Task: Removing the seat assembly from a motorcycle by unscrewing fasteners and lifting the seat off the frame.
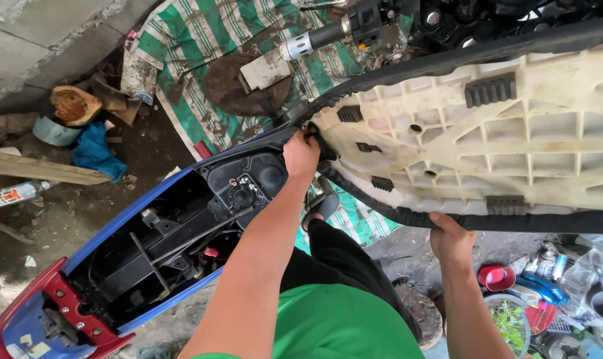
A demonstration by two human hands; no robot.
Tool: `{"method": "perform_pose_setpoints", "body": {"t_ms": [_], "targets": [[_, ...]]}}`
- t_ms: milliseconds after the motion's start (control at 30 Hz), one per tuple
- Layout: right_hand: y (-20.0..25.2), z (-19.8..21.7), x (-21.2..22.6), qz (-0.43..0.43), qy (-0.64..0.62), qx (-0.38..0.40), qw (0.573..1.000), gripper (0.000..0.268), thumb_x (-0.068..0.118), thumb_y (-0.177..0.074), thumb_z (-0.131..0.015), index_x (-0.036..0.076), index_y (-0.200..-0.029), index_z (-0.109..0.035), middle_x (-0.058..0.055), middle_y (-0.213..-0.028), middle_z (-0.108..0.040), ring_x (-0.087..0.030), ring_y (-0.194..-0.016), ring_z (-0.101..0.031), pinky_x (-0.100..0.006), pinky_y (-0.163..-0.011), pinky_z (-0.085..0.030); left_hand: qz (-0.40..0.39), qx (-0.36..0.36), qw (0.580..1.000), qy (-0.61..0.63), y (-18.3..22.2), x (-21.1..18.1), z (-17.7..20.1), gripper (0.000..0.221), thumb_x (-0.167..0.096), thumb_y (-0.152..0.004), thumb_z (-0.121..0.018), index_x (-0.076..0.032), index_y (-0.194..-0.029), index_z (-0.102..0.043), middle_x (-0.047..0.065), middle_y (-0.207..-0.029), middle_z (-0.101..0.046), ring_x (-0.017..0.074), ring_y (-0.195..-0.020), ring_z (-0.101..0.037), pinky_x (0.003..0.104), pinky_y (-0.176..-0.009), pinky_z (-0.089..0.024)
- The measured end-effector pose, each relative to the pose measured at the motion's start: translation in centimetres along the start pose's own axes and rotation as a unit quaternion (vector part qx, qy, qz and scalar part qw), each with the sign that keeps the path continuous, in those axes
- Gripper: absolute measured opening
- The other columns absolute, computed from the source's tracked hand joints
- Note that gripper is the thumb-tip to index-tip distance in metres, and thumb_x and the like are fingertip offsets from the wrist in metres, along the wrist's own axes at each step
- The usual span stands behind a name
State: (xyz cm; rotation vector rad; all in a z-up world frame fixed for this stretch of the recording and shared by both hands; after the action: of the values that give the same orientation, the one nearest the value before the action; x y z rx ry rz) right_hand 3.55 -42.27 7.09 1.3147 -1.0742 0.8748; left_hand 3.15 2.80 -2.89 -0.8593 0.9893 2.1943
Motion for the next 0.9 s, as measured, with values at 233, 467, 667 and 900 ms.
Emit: {"method": "perform_pose_setpoints", "body": {"t_ms": [233, 467, 667, 900], "targets": [[-0.3, 0.1, -0.4, 0.000, -0.003, 0.005, 1.000, 0.054, -0.012, -0.084, -0.072, 0.006, -0.135, -0.069, -0.005, -0.137, -0.073, -0.031, -0.146, -0.062, -0.047, -0.115, -0.051, -0.042, -0.045, 0.998, 0.026, -0.6, 0.0, -0.8, 0.029, -0.014, -0.116, -0.061, -0.005, -0.143, -0.066, 0.018, -0.128, -0.074, 0.0426, -0.121, -0.075, 0.060, -0.093, -0.072], [-0.5, 0.5, -1.1, -0.005, -0.012, 0.010, 1.000, 0.055, -0.012, -0.085, -0.071, 0.006, -0.137, -0.068, -0.006, -0.139, -0.072, -0.032, -0.147, -0.062, -0.049, -0.118, -0.049, 0.003, -0.051, 0.999, -0.014, -0.2, -0.4, -0.3, 0.036, -0.030, -0.122, -0.048, -0.006, -0.141, -0.066, 0.017, -0.123, -0.076, 0.0397, -0.116, -0.077, 0.061, -0.093, -0.071], [-0.8, 0.9, -1.6, -0.007, -0.017, 0.015, 1.000, 0.056, -0.012, -0.086, -0.070, 0.007, -0.138, -0.067, -0.006, -0.141, -0.071, -0.033, -0.147, -0.062, -0.050, -0.120, -0.048, -0.023, -0.054, 0.998, 0.030, 0.9, -1.1, 0.3, 0.028, -0.016, -0.118, -0.058, -0.009, -0.145, -0.061, 0.019, -0.127, -0.076, 0.0455, -0.121, -0.074, 0.064, -0.095, -0.070], [-1.3, 0.8, -1.8, -0.008, -0.023, 0.032, 0.999, 0.057, -0.012, -0.086, -0.070, 0.007, -0.140, -0.066, -0.007, -0.143, -0.071, -0.033, -0.148, -0.061, -0.052, -0.122, -0.047, -0.009, -0.030, 0.999, -0.029, -0.3, 0.8, -1.2, 0.030, -0.029, -0.119, -0.056, -0.009, -0.140, -0.064, 0.016, -0.126, -0.075, 0.0407, -0.116, -0.077, 0.061, -0.091, -0.071]]}}
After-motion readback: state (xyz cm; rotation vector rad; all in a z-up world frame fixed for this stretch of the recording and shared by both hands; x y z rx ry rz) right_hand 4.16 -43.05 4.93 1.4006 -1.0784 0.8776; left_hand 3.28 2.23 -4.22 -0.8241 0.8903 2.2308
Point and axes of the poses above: each hand's wrist, its own y-axis away from the middle knuckle, its own z-axis out of the back of the hand, x = y × z, the point moved 4 cm from there along -y, towards the middle knuckle
